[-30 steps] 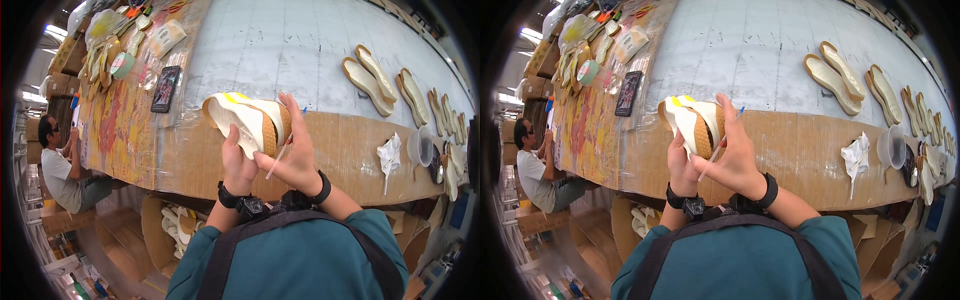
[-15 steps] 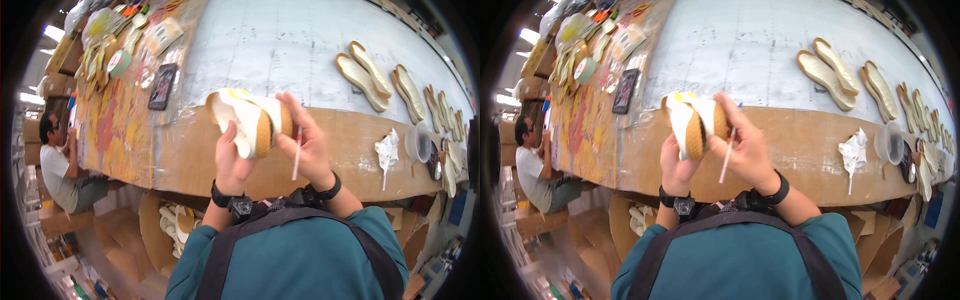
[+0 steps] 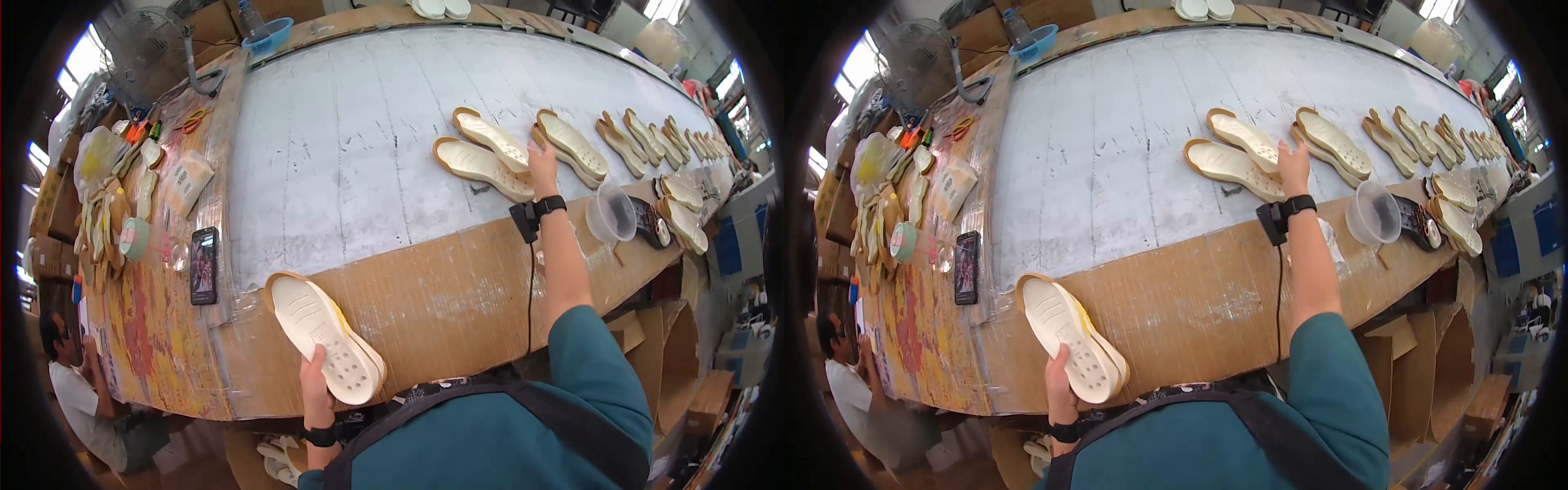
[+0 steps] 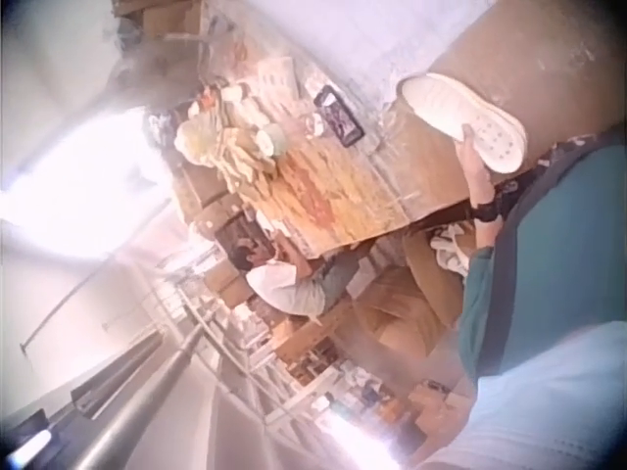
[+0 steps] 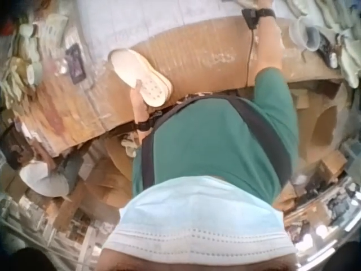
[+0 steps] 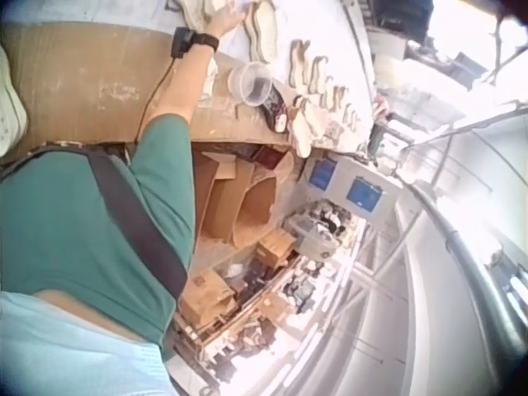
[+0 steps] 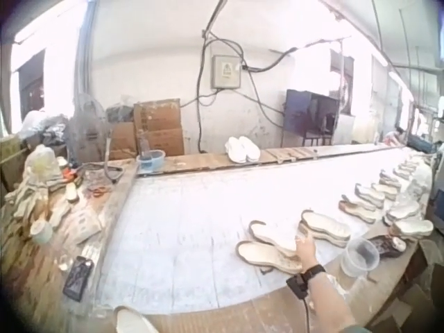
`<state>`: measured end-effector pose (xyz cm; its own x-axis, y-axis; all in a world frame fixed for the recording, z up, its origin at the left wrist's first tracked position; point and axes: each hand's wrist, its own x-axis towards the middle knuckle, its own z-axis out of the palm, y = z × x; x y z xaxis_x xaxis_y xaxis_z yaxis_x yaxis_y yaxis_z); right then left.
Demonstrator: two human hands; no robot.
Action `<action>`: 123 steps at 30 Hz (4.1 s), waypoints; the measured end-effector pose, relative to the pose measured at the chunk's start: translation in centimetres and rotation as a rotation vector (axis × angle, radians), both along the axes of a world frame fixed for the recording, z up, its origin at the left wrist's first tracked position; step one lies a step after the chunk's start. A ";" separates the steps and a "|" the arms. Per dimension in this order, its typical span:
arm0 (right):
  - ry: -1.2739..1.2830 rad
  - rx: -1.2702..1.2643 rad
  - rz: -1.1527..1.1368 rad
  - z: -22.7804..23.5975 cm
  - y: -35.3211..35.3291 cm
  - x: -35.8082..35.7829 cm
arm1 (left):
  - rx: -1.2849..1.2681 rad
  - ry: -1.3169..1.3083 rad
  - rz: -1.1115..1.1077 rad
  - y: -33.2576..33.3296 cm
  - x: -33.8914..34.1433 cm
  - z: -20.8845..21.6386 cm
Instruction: Checking, marking, and organizing shoe soles at a manufacturing workbench.
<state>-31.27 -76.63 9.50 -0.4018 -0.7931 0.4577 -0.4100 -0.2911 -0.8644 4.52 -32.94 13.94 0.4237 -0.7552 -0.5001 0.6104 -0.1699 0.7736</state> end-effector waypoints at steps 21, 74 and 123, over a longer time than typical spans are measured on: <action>-0.257 0.935 0.432 4.9 8.2 3.9 | 0.041 -0.978 0.061 0.9 0.9 3.1; 0.113 0.160 1.682 14.5 31.2 16.1 | -0.615 0.091 -0.107 -3.6 -1.5 8.3; -0.273 0.545 1.849 12.1 34.4 24.0 | -0.831 0.765 0.228 7.2 -0.2 1.1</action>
